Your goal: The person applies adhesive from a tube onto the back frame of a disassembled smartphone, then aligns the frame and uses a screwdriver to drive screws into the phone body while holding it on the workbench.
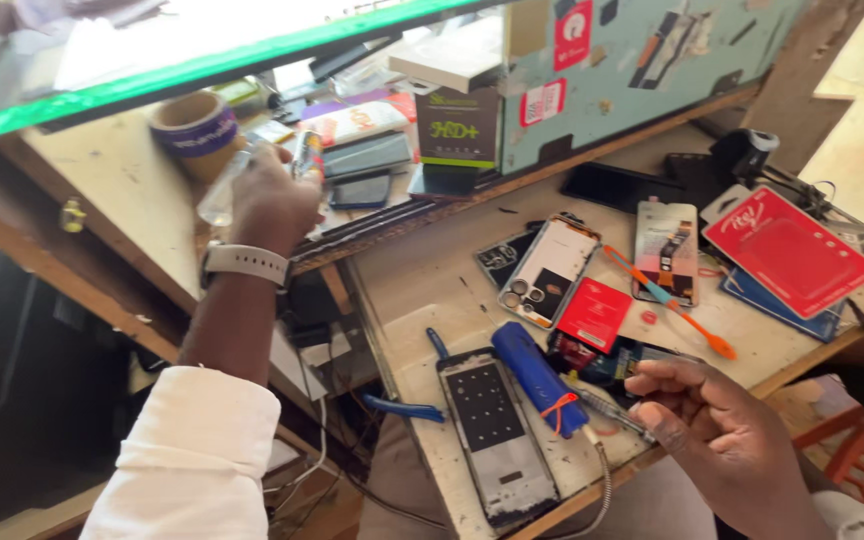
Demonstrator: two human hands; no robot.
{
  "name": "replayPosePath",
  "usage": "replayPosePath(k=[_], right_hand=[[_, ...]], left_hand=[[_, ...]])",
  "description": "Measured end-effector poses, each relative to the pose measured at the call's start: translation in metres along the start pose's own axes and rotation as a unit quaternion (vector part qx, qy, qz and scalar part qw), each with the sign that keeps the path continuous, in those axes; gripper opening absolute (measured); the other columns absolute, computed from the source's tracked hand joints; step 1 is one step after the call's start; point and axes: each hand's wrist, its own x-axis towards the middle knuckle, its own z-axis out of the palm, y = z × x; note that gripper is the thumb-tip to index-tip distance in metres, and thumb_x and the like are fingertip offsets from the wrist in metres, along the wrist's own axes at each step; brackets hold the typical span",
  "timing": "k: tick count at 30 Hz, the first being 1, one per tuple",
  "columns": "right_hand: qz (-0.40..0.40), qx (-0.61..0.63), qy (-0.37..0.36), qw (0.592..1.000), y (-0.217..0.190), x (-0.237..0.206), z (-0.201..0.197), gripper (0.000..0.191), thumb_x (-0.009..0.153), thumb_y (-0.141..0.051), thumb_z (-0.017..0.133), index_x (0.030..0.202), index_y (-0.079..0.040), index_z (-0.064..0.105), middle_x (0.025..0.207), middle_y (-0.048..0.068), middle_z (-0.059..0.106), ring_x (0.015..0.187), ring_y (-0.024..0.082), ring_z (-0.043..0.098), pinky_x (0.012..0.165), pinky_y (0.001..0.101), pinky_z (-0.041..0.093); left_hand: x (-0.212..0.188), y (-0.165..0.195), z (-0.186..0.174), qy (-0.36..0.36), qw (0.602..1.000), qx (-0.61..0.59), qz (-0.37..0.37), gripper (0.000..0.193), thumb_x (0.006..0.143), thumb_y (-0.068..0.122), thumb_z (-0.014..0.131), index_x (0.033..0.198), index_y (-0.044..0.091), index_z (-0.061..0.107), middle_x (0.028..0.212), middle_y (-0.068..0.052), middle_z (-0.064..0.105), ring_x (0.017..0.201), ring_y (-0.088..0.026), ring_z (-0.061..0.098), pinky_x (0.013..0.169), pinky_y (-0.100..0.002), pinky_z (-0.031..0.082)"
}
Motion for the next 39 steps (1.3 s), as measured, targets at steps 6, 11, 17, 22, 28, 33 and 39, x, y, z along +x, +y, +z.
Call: replayPosePath(k=[6, 11, 17, 22, 28, 33, 39], right_hand=[[-0.021, 0.057, -0.021, 0.998, 0.011, -0.005, -0.009, 0.042, 0.087, 0.0, 0.069, 0.129, 0.004, 0.062, 0.113, 0.011, 0.07, 0.103, 0.012, 0.065, 0.087, 0.0264, 0.054], [-0.052, -0.035, 0.04, 0.997, 0.005, -0.004, -0.012, 0.036, 0.089, 0.0, 0.069, 0.125, 0.002, 0.064, 0.109, 0.008, 0.073, 0.091, 0.01, 0.065, 0.076, 0.0223, 0.053], [0.025, -0.217, 0.101, 0.971, -0.032, -0.028, 0.006, 0.03, 0.087, -0.008, 0.078, 0.116, -0.003, 0.075, 0.098, 0.006, 0.074, 0.077, 0.01, 0.068, 0.069, 0.0254, 0.054], [-0.132, -0.27, 0.069, 0.951, -0.055, -0.045, 0.033, 0.045, 0.081, -0.031, 0.08, 0.116, -0.005, 0.067, 0.088, 0.002, 0.074, 0.075, 0.009, 0.067, 0.069, 0.0256, 0.055], [-0.124, -0.489, 0.218, 0.835, -0.047, 0.079, -0.016, 0.052, 0.092, -0.045, 0.075, 0.121, -0.002, 0.066, 0.095, 0.015, 0.073, 0.086, 0.033, 0.074, 0.078, 0.0435, 0.057], [-0.022, -0.565, 0.116, 0.816, -0.023, 0.178, -0.055, 0.069, 0.079, -0.05, 0.088, 0.118, 0.004, 0.069, 0.109, 0.024, 0.07, 0.102, 0.042, 0.067, 0.087, 0.049, 0.053], [0.158, -0.39, 0.125, 0.899, -0.02, 0.191, -0.048, 0.067, 0.072, -0.032, 0.089, 0.122, 0.004, 0.064, 0.098, 0.02, 0.073, 0.076, 0.03, 0.075, 0.068, 0.0403, 0.059]], left_hand=[[-0.043, -0.003, -0.012, 0.175, 0.928, 0.131, 0.301, 0.031, 0.091, 0.011, 0.077, 0.116, -0.002, 0.063, 0.104, -0.021, 0.068, 0.094, -0.036, 0.067, 0.083, -0.048, 0.053], [-0.159, 0.012, -0.026, 0.122, 0.945, 0.04, 0.301, 0.024, 0.095, 0.022, 0.078, 0.105, 0.002, 0.068, 0.084, -0.011, 0.068, 0.074, -0.024, 0.066, 0.074, -0.039, 0.052], [-0.272, -0.005, -0.013, -0.106, 0.947, -0.298, -0.065, 0.049, 0.084, 0.028, 0.079, 0.121, -0.001, 0.065, 0.081, -0.007, 0.071, 0.074, -0.009, 0.068, 0.068, -0.025, 0.054], [-0.302, -0.015, 0.01, -0.202, 0.899, -0.36, -0.149, 0.082, 0.073, 0.027, 0.083, 0.14, 0.002, 0.043, 0.091, -0.013, 0.073, 0.068, -0.011, 0.068, 0.064, -0.026, 0.058], [-0.286, 0.02, 0.008, -0.238, 0.946, -0.16, -0.149, 0.097, 0.072, 0.034, 0.087, 0.149, 0.006, 0.035, 0.093, -0.012, 0.075, 0.053, -0.011, 0.068, 0.051, -0.028, 0.057], [-0.278, 0.037, 0.009, -0.254, 0.936, -0.177, -0.166, 0.098, 0.074, 0.032, 0.085, 0.15, 0.004, 0.03, 0.09, -0.012, 0.077, 0.053, -0.011, 0.068, 0.051, -0.027, 0.055], [-0.276, 0.04, 0.014, -0.258, 0.939, -0.174, -0.145, 0.104, 0.071, 0.027, 0.088, 0.151, 0.004, 0.026, 0.088, -0.011, 0.069, 0.052, -0.013, 0.064, 0.051, -0.026, 0.053]])
